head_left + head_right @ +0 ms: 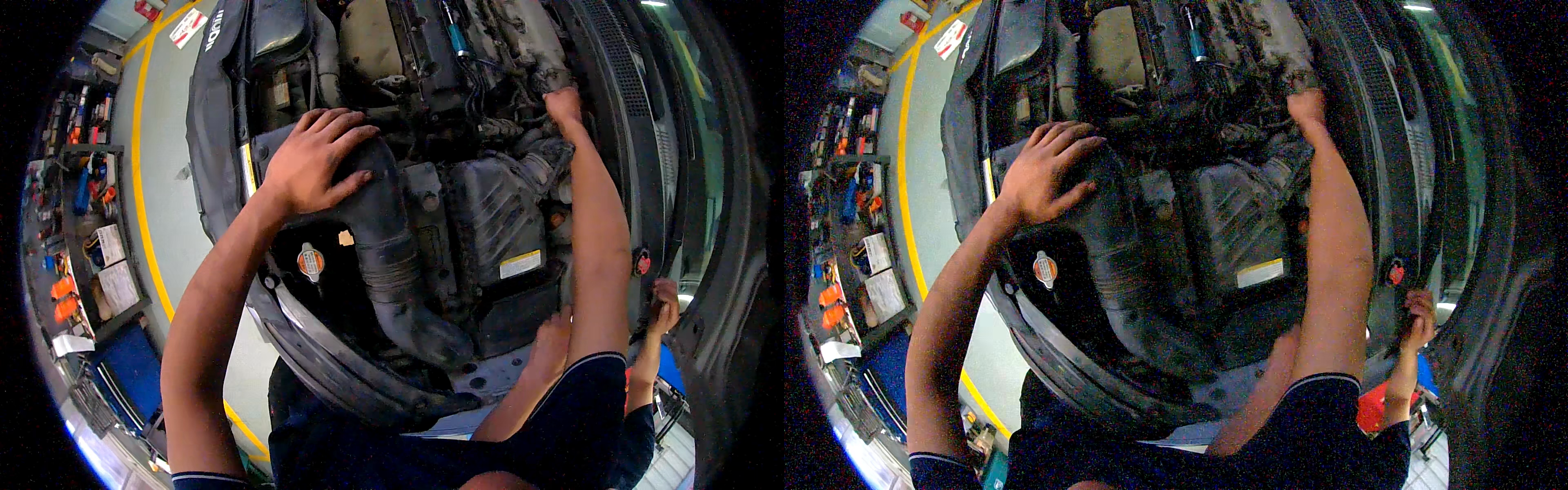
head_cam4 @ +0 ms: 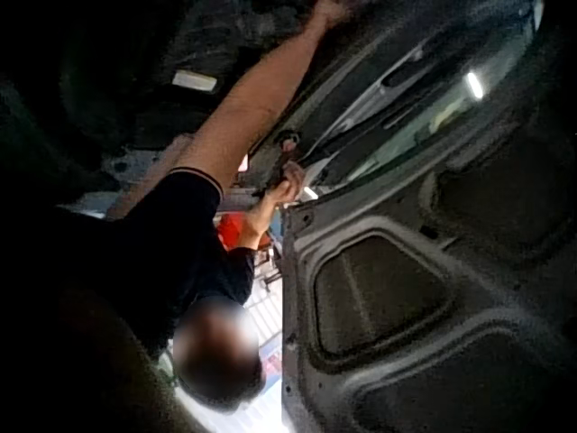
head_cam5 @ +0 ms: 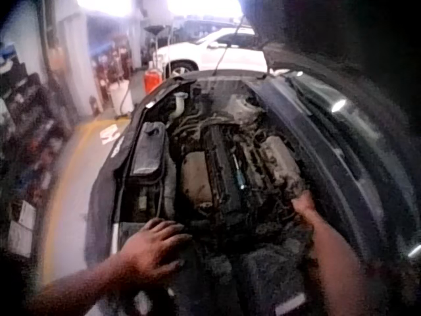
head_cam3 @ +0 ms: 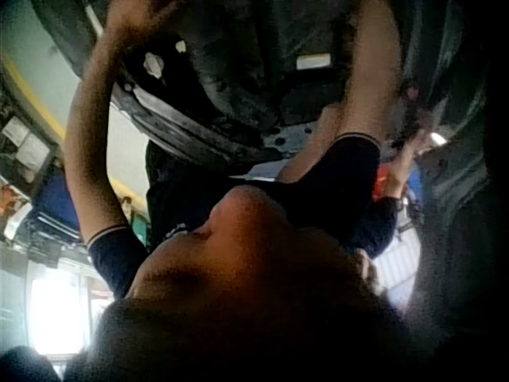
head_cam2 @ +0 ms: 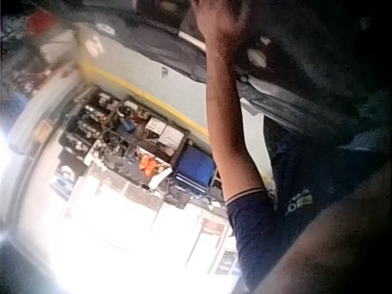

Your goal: The person operates a hydraulic lift to lower a silver SUV and then proceeds to the engine bay. Using a screwdriver, the person removes screws from the air filter housing, detaches the cover, and removes the old air filter. A new air filter is then placed into the housing.

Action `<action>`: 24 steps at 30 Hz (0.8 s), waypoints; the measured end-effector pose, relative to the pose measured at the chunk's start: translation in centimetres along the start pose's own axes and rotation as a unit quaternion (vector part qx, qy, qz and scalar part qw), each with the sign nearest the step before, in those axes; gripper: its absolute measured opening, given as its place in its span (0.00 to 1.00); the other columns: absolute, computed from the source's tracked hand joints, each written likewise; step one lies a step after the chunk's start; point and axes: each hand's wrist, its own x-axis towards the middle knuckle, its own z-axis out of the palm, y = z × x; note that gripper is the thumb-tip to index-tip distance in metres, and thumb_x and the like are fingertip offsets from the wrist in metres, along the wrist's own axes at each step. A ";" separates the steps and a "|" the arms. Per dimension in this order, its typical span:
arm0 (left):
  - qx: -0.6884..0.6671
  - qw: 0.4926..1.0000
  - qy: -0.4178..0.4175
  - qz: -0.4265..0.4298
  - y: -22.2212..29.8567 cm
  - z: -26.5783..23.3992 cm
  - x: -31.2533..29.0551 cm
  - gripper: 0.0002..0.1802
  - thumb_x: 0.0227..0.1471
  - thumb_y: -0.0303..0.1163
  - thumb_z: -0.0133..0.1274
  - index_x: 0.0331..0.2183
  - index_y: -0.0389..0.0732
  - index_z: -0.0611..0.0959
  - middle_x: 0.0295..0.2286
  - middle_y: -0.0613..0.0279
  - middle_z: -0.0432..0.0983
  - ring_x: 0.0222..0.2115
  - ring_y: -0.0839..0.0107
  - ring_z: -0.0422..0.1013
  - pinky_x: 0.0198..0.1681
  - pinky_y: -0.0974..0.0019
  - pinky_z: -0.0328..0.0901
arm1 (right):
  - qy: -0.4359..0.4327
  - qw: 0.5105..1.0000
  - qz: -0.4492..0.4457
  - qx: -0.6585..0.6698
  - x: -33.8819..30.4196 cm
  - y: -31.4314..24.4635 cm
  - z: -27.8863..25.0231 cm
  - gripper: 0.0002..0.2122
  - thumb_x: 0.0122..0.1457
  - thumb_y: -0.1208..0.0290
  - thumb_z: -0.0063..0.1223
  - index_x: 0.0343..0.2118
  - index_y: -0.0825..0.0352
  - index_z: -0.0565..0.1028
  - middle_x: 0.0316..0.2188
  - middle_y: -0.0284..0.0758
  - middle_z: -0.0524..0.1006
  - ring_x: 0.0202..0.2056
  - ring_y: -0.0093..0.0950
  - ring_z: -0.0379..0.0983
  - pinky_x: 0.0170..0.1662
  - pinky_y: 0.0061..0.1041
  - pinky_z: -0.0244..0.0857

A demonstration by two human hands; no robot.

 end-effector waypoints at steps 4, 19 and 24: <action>0.000 1.000 0.012 0.008 -0.1 0.1 0.0 0.35 0.52 0.47 0.57 0.58 0.43 0.74 0.58 0.48 0.69 0.61 0.46 0.63 0.66 0.43 0.54 | -0.009 0.997 0.059 0.044 0.7 0.1 0.2 0.16 0.57 0.68 0.62 0.16 0.72 0.76 0.15 0.41 0.77 0.17 0.35 0.75 0.26 0.41 0.68; -0.017 1.000 -0.005 0.001 -0.7 -0.1 -0.5 0.34 0.53 0.47 0.56 0.59 0.44 0.74 0.57 0.49 0.70 0.60 0.47 0.63 0.65 0.44 0.55 | -0.033 0.997 0.053 0.049 -3.4 -4.9 -3.9 0.21 0.55 0.63 0.67 0.15 0.76 0.76 0.18 0.49 0.79 0.24 0.53 0.75 0.34 0.47 0.70; -0.005 1.000 0.004 -0.001 -0.7 0.0 -0.4 0.34 0.52 0.47 0.56 0.59 0.44 0.75 0.57 0.49 0.70 0.60 0.47 0.63 0.65 0.44 0.55 | -0.075 0.986 0.115 0.093 -3.6 -5.0 -4.1 0.18 0.58 0.65 0.63 0.18 0.75 0.78 0.18 0.47 0.80 0.20 0.41 0.78 0.31 0.43 0.73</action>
